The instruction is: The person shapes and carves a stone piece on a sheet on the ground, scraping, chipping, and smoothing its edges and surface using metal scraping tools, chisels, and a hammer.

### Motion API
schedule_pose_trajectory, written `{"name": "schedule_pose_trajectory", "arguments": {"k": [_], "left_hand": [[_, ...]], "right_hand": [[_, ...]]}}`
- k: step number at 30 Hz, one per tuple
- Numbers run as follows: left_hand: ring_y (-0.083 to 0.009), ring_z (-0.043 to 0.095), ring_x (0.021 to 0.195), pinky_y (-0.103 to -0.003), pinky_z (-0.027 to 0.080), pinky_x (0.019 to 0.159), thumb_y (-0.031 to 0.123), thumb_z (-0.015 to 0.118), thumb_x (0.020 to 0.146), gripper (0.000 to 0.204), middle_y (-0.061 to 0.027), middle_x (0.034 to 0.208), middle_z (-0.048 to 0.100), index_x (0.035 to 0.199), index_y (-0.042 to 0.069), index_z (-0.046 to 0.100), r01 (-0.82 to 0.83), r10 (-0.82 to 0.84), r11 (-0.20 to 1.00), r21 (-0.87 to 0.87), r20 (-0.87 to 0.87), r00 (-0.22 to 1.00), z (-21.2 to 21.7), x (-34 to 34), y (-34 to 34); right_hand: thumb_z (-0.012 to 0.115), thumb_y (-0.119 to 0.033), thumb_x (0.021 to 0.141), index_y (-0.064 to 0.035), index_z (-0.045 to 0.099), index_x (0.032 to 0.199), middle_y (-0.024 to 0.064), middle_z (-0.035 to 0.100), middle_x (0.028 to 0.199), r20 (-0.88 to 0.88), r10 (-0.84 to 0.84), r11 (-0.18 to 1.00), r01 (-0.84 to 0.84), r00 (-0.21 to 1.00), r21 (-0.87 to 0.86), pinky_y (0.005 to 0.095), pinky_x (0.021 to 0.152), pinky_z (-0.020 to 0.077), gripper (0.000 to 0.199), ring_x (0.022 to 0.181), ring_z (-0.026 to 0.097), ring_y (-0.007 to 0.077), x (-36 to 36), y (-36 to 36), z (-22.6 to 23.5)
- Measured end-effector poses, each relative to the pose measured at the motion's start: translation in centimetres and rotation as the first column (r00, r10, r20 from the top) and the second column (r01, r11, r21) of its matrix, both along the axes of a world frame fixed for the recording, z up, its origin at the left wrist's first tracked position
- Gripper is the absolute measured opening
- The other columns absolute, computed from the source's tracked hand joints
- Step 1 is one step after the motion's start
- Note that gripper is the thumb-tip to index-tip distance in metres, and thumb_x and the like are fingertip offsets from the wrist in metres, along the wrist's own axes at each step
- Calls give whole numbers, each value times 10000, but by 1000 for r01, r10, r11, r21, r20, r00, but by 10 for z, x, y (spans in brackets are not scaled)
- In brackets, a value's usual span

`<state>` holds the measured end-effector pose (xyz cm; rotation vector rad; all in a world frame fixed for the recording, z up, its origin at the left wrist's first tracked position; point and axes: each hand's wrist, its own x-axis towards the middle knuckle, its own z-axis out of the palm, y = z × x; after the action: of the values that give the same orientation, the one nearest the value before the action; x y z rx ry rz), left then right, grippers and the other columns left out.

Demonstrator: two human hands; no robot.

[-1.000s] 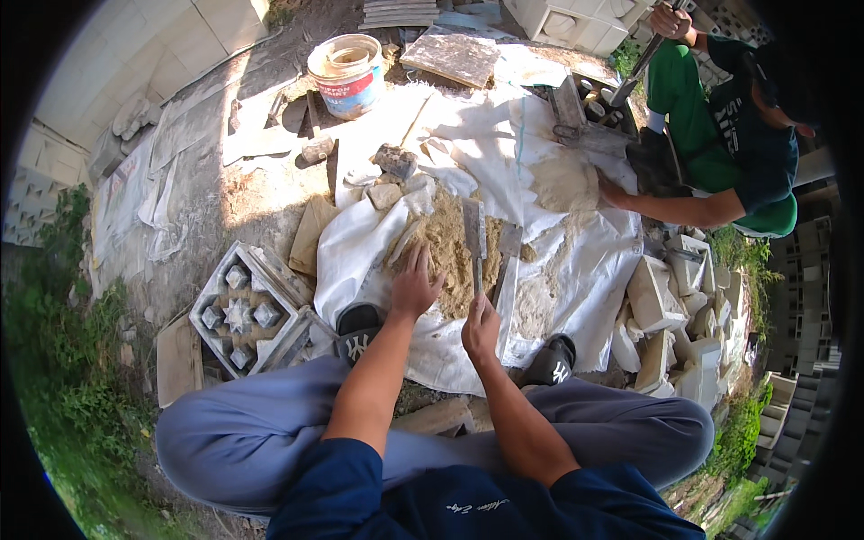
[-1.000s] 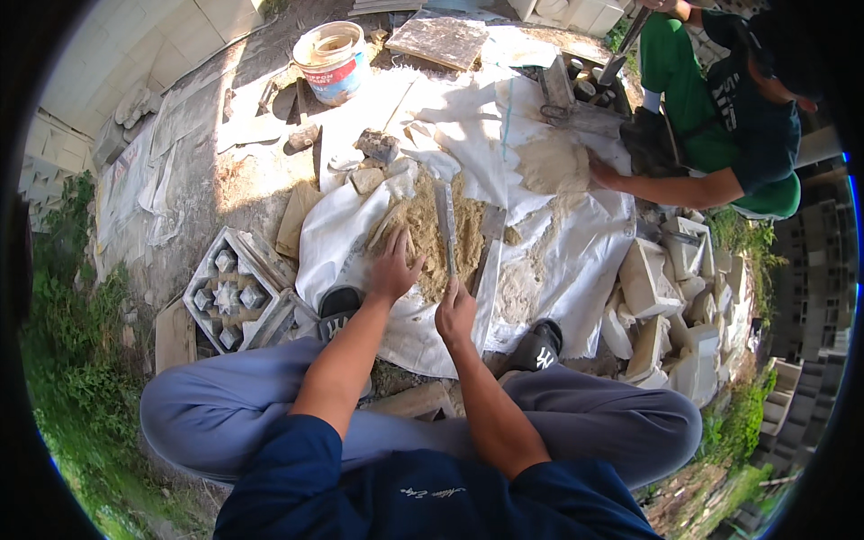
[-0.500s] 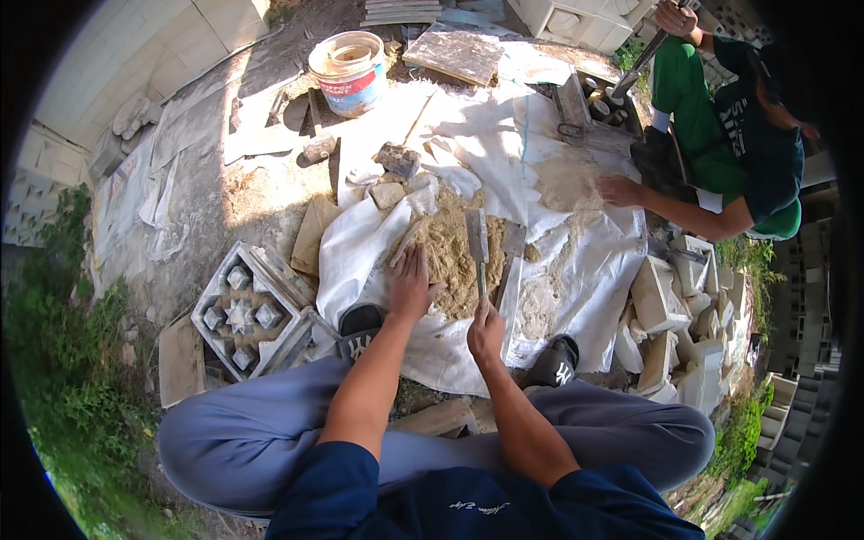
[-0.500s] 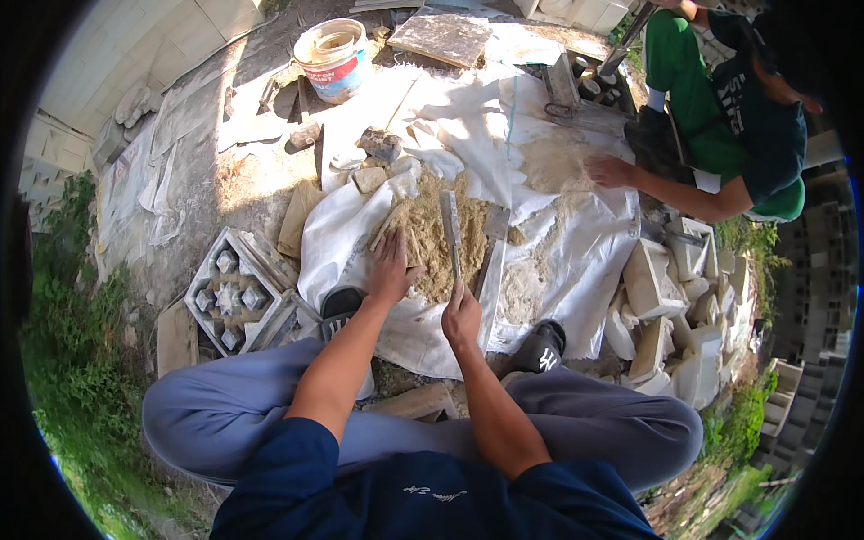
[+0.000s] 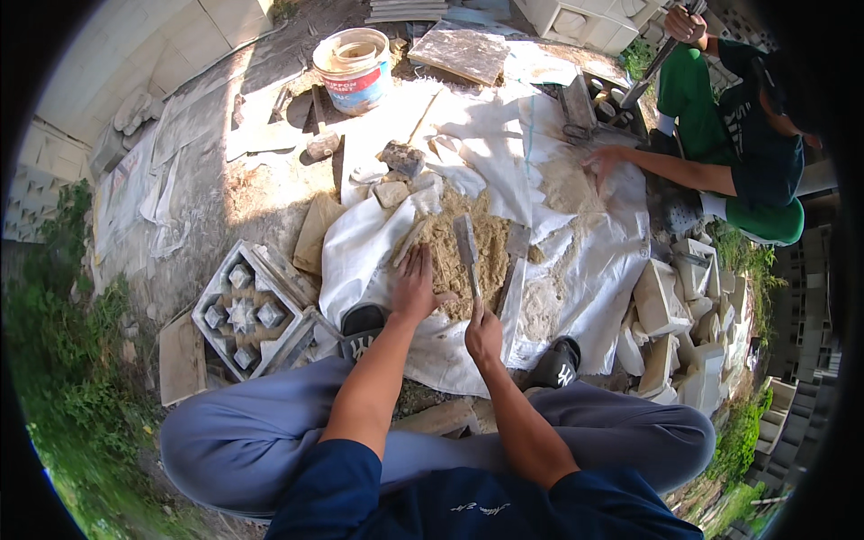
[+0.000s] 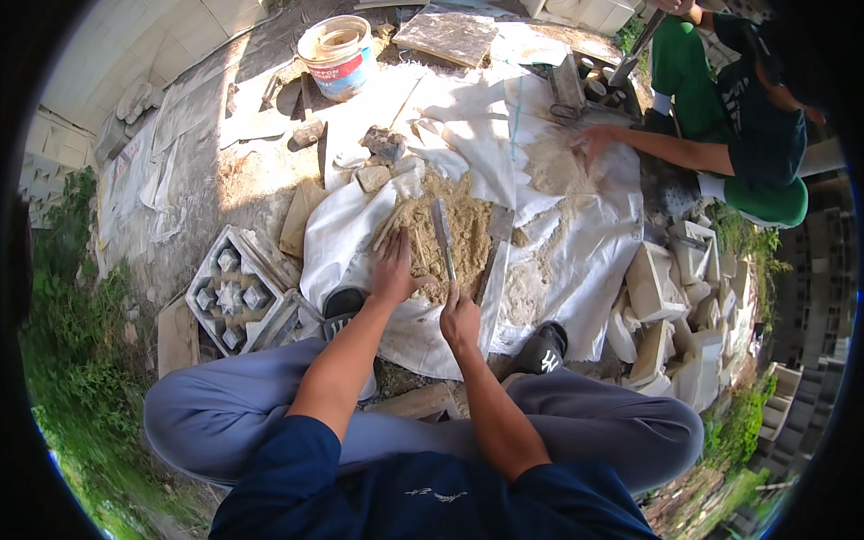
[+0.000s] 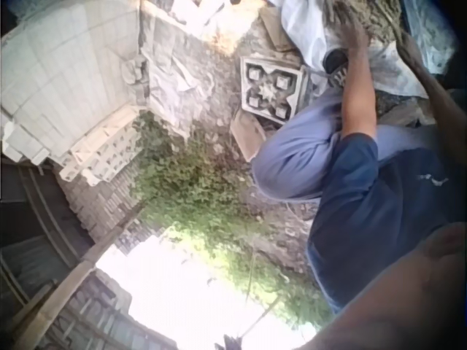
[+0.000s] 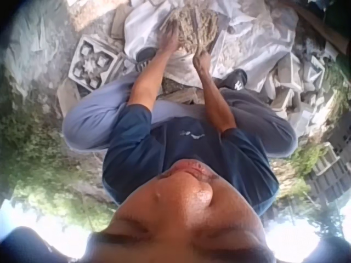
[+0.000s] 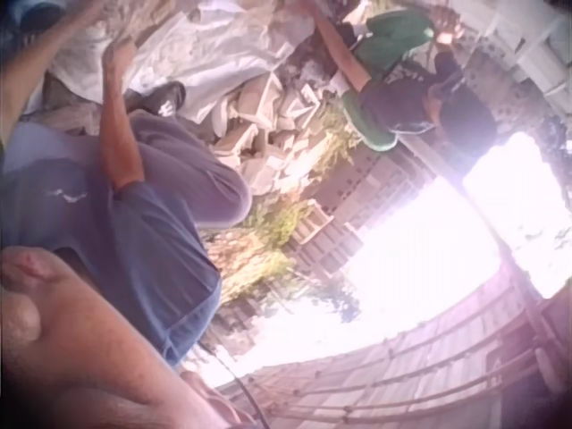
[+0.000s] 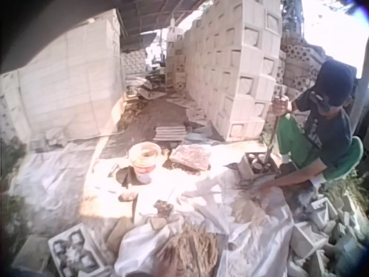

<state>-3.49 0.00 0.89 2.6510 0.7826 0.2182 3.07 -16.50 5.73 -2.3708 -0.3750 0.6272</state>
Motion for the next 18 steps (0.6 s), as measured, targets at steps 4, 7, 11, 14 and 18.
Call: {"name": "schedule_pose_trajectory", "arguments": {"k": [4, 7, 11, 14, 18], "left_hand": [[-341, 359, 1445, -410, 192, 1233, 634, 777, 667, 1242, -279, 1528, 379, 1508, -106, 242, 24, -25, 1000, 9, 88, 996, -6, -3, 6], [-344, 328, 1460, -413, 187, 1233, 578, 807, 667, 1238, -282, 1546, 342, 1504, -122, 223, 93, -92, 994, -64, 16, 996, 4, 7, 4], [-348, 293, 1475, -413, 172, 1236, 499, 833, 681, 1211, -282, 1558, 314, 1503, -129, 203, 122, -120, 992, 27, -69, 990, -7, -6, 11], [-360, 292, 1475, -423, 178, 1233, 457, 847, 676, 1203, -288, 1556, 310, 1506, -125, 199, 84, -80, 988, -132, 30, 996, -2, -2, 8], [-368, 306, 1466, -428, 189, 1228, 546, 834, 648, 1297, -301, 1547, 322, 1528, -108, 142, 106, -105, 994, -12, 75, 992, -9, -3, 10]], "right_hand": [[440, -354, 1041, 11, 620, 891, 302, 593, 702, 76, -72, 967, 51, 994, 248, 611, 671, 424, 434, 747, 575, 544, -6, 1, 19], [438, -381, 1038, 3, 630, 925, 301, 628, 765, 106, -4, 996, -5, 994, 87, 606, 684, 441, 444, 775, 597, 536, -29, -51, -36], [408, -449, 1035, -14, 671, 942, 311, 667, 886, -119, 107, 965, -132, 987, -226, 582, 768, 480, 517, 870, 633, 519, -34, -38, -26], [415, -427, 1048, 40, 631, 848, 336, 595, 776, -58, 23, 995, -28, 998, -100, 578, 690, 415, 552, 788, 580, 536, -21, -28, -14], [390, -400, 1056, 24, 602, 843, 331, 566, 747, 44, -61, 985, 53, 997, 162, 568, 634, 388, 520, 731, 542, 537, -21, -18, 7]]}}
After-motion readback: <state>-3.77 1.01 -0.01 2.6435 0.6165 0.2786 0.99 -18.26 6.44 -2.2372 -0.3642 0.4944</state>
